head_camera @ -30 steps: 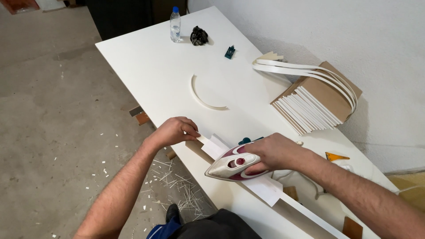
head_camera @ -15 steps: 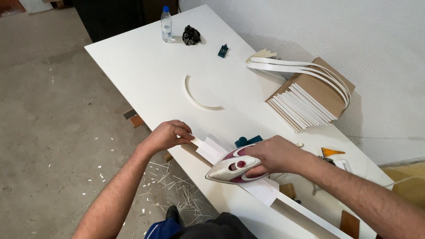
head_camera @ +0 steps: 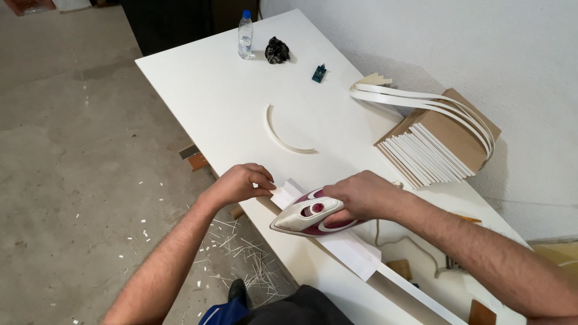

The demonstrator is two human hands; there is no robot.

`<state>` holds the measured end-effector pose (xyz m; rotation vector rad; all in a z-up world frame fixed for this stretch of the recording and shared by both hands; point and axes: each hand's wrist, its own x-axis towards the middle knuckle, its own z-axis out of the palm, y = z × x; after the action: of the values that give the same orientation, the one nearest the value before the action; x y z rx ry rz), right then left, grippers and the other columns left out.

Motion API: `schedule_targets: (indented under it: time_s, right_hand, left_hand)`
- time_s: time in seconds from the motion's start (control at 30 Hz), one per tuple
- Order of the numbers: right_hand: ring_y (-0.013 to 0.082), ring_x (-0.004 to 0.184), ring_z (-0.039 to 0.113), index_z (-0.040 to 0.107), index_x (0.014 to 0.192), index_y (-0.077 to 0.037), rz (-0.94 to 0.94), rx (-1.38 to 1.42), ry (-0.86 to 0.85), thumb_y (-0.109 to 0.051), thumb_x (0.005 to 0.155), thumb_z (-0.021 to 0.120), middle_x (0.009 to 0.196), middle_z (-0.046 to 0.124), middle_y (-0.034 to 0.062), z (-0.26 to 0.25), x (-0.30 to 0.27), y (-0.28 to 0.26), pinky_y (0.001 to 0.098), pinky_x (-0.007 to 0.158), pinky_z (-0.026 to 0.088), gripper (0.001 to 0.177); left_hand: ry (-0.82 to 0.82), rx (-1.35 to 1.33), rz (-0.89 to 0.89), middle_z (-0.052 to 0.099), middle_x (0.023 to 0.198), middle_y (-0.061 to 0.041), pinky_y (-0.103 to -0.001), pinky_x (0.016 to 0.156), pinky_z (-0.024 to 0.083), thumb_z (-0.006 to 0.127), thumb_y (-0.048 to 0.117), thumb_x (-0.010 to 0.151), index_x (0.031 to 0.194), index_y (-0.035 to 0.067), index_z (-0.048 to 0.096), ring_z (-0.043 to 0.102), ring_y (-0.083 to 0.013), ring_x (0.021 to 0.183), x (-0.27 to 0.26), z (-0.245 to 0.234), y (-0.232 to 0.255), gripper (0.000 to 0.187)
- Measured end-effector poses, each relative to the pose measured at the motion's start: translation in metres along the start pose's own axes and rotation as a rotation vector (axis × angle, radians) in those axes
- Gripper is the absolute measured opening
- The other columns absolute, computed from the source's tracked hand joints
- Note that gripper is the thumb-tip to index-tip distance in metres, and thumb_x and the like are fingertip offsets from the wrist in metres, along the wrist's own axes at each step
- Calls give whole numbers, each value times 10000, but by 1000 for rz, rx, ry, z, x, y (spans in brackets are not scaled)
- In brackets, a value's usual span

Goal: The person uses a household iron to apply white edge banding to the edge of a wooden board. They then use a clamp to secure the board and sand the edge with a sanding block and a hand plane.

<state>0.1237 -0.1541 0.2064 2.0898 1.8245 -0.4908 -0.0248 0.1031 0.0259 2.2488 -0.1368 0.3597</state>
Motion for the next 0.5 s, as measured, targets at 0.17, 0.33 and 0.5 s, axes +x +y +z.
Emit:
schedule_targets:
  time_s: [0.17,0.33,0.5]
  right_hand:
    - [283,923,731,580,1139,-295,5,-28,-1,-717,846,638,897,729,24,6,5,4,462,806,598,517]
    - [282,956,724,570,1140,-301,2,-32,19,-751,841,601,931,731,21,2,22,3,473,841,594,541]
    - [281,962,729,577,1178,-322,-1,-37,-9,-748,841,611,937,746,8,-4,29,-1,464,857,595,544]
  left_hand:
    - [20,-148,-87,778,1062,24,-375,873,579,868,184,786,886,209,830,732,-228,952,-5,1,-15,109]
    - [29,-207,-111,788,1046,-3,-374,873,593,897,166,752,889,187,835,747,-233,933,-3,-2,-18,153]
    - [69,-354,-135,786,1070,-69,-347,870,608,886,82,757,905,133,837,759,-243,948,-9,3,-31,164]
